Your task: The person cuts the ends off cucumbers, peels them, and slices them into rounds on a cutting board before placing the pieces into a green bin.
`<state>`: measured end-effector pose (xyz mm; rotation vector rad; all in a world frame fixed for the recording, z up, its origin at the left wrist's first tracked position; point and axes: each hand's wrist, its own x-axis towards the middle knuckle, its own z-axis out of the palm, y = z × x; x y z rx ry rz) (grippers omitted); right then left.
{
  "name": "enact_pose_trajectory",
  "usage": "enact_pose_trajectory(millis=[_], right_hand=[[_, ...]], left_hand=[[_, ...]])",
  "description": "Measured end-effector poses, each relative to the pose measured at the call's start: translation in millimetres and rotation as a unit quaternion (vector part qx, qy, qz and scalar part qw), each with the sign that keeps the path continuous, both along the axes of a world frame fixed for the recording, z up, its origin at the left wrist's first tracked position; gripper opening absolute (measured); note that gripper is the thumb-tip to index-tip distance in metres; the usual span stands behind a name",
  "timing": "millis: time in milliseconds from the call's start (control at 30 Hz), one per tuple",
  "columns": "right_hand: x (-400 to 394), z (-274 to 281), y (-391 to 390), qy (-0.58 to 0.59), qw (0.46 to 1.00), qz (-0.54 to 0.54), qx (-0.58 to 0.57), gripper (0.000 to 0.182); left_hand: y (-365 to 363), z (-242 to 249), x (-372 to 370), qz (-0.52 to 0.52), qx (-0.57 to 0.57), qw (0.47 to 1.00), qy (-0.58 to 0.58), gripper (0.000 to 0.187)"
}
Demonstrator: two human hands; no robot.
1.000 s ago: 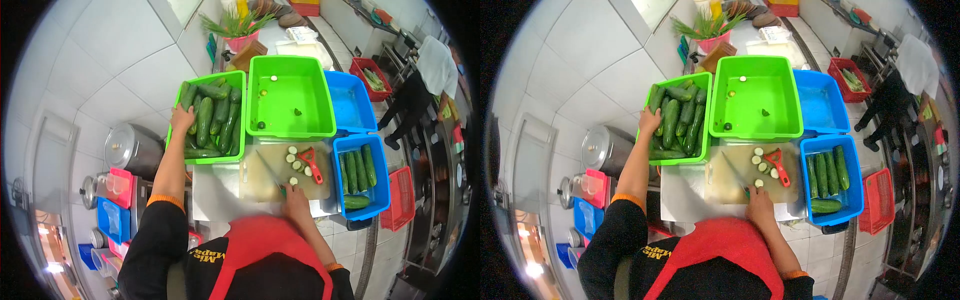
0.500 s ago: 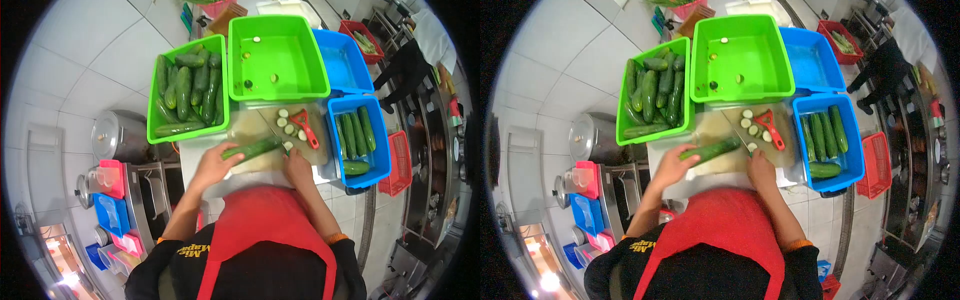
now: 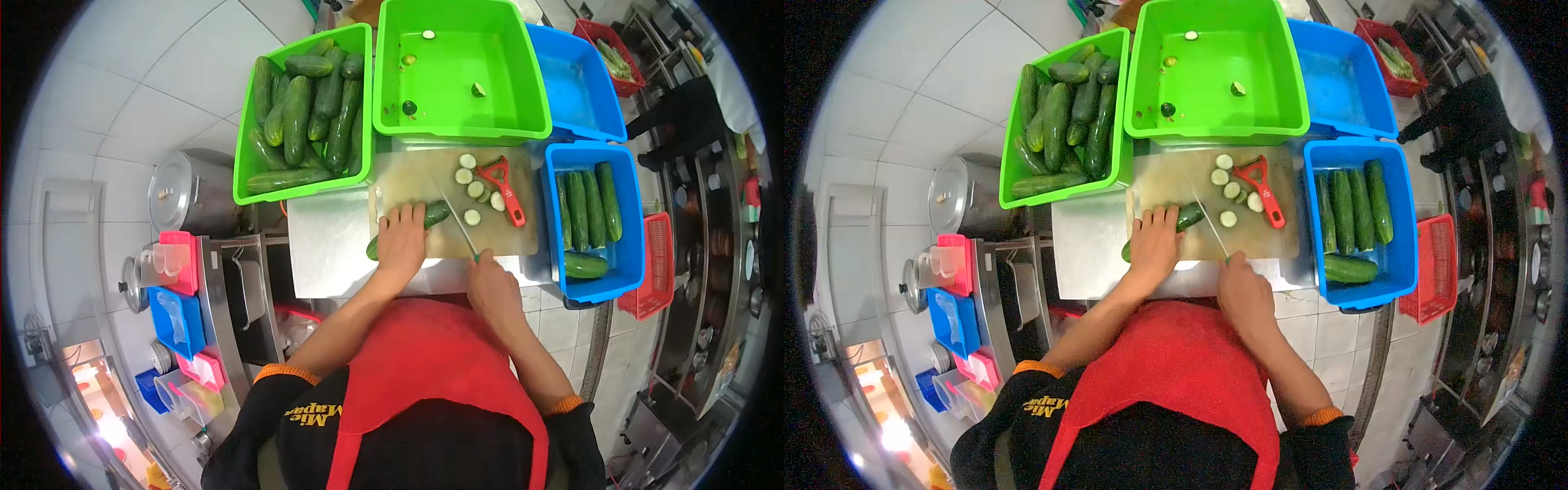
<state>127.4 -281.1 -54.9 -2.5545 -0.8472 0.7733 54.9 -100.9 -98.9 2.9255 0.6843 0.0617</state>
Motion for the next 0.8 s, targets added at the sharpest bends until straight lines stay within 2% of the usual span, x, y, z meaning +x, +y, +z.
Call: enact_pose_trajectory(millis=[100,200,600,700,800], right_hand=[[-3.1,3.1,-5.4,0.031,0.999,0.011,-0.043,0.029],[-2.8,24.2,-4.1,0.029,0.999,0.007,-0.029,0.029],[-13.5,12.9,4.6,0.053,0.995,0.004,-0.088,0.028],[-6.6,-35.4,16.6,0.032,0.998,0.012,-0.05,0.028],[3.1,-52.2,40.4,0.021,0.999,0.002,-0.05,0.029]], left_hand=[[-2.6,-2.7,1.4,0.005,0.021,1.0,0.008,0.053],[-0.2,-2.2,0.6,-0.001,0.019,1.0,-0.007,0.051],[6.9,-1.3,5.3,0.003,-0.004,1.0,0.017,0.043],[5.1,-1.4,3.1,-0.003,-0.012,1.0,0.017,0.05],[5.9,-4.4,3.6,0.003,-0.001,1.0,0.029,0.05]])
